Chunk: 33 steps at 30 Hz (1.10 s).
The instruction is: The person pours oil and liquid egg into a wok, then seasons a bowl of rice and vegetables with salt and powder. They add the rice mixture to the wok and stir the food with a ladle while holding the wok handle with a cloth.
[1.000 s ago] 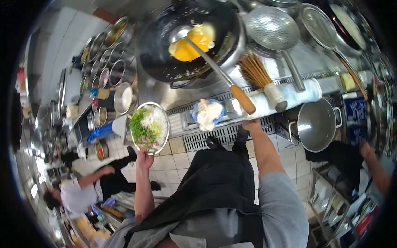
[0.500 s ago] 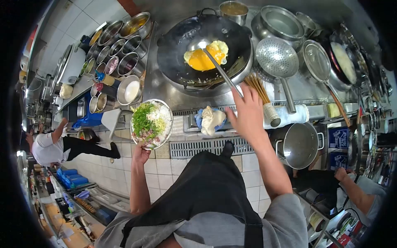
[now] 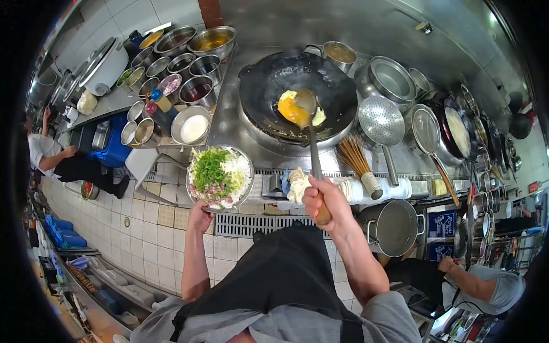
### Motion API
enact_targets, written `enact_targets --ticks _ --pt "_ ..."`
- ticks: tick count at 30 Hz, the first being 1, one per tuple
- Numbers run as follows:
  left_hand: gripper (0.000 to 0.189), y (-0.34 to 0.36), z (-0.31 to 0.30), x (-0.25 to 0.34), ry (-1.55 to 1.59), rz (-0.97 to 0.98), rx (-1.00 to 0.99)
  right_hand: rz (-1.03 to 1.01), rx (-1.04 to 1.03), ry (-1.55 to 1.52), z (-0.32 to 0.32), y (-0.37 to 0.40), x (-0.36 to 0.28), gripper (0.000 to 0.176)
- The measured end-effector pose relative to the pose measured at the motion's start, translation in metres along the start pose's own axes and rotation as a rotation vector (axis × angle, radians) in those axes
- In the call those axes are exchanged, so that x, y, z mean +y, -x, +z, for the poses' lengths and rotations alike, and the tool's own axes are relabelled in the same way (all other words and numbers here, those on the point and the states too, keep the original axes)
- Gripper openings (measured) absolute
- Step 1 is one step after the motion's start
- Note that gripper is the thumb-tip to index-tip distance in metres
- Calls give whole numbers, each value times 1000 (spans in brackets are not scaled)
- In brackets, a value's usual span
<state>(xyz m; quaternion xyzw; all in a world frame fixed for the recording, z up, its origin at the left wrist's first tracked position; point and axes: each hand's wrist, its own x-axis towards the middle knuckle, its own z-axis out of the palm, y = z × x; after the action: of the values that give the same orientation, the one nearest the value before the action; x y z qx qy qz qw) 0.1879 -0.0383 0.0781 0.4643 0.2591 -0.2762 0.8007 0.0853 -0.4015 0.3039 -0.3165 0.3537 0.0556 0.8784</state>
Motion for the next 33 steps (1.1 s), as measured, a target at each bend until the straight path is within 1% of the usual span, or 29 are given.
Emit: enact_targets --ticks 1,2,3,5,6,8,9,10,11,13,14,15,16,17,18,19,20,21,22,23,24,25,26,27,28,29,30,31,33 --pt "17 1 -4 6 -20 -3 -15 102 -127 -151 3 -10 -3 9" --pt "22 3 -3 8 -56 16 -8 205 -256 -301 0 -22 -10 8" --pt "22 6 -1 10 -54 16 -13 200 -254 -299 -5 -39 -18 8" --pt "27 11 12 8 -163 52 2 157 -305 -145 -26 -78 -34 10" --pt "36 9 6 8 -297 60 0 154 -311 -144 -28 -89 -28 10" --pt "39 12 6 9 -360 81 19 -245 -35 265 -24 -108 -14 13" --pt "41 15 8 10 -421 95 40 -261 46 421 -22 -107 -4 18" --pt "46 10 3 7 -451 114 55 -274 80 421 -21 -102 9 17" --pt "46 12 8 3 -435 127 67 -285 113 421 -22 -93 19 17" --pt "48 16 14 3 -465 165 126 -187 100 273 1 -54 32 20" --pt "48 19 18 4 -463 160 176 -155 88 178 20 -29 29 8" --pt "48 16 16 4 -456 175 191 -150 66 183 19 -35 21 8" --pt "47 10 14 0 -479 195 218 -27 -12 83 10 -45 6 10" --pt "46 6 10 -3 -496 216 251 103 -94 -11 -2 -56 -9 18" --pt "49 6 12 -4 -544 229 267 151 -198 -40 -17 -72 -25 14" --pt "52 -12 -1 -16 -590 254 271 212 -316 -60 -25 -95 -40 13" --pt "55 -28 -15 -23 -626 284 293 69 -224 57 -34 -119 -46 10" --pt "56 -25 -16 -16 -998 279 309 -75 -153 176 -39 -138 -40 8" --pt "54 -40 -29 -27 -1244 405 359 -274 -21 276 -34 -137 -28 17" --pt "53 -37 -27 -27 -1312 390 337 -302 -32 423 -49 -149 -20 37" --pt "56 -2 -2 -11 -1241 360 393 -330 156 514 -43 -138 -6 47" --pt "58 -2 5 -12 -1054 290 527 -318 199 548 -46 -134 5 51" --pt "64 22 24 -1 -1158 241 592 -307 129 540 -40 -106 16 52" --pt "62 19 22 0 -1131 223 568 -267 154 434 -49 -96 25 53" --pt "61 17 19 0 -1111 207 531 -220 85 354 -50 -76 27 49" --pt "61 25 19 4 -1076 207 574 -251 162 314 -72 -84 32 35" --pt "61 38 26 8 -1088 219 560 -64 114 392 -20 -18 16 28" --pt "61 45 30 11 -1107 230 538 -23 -24 323 -39 -35 4 31" --pt "62 41 27 9 -1095 259 548 -1 117 406 -31 -41 -21 33"
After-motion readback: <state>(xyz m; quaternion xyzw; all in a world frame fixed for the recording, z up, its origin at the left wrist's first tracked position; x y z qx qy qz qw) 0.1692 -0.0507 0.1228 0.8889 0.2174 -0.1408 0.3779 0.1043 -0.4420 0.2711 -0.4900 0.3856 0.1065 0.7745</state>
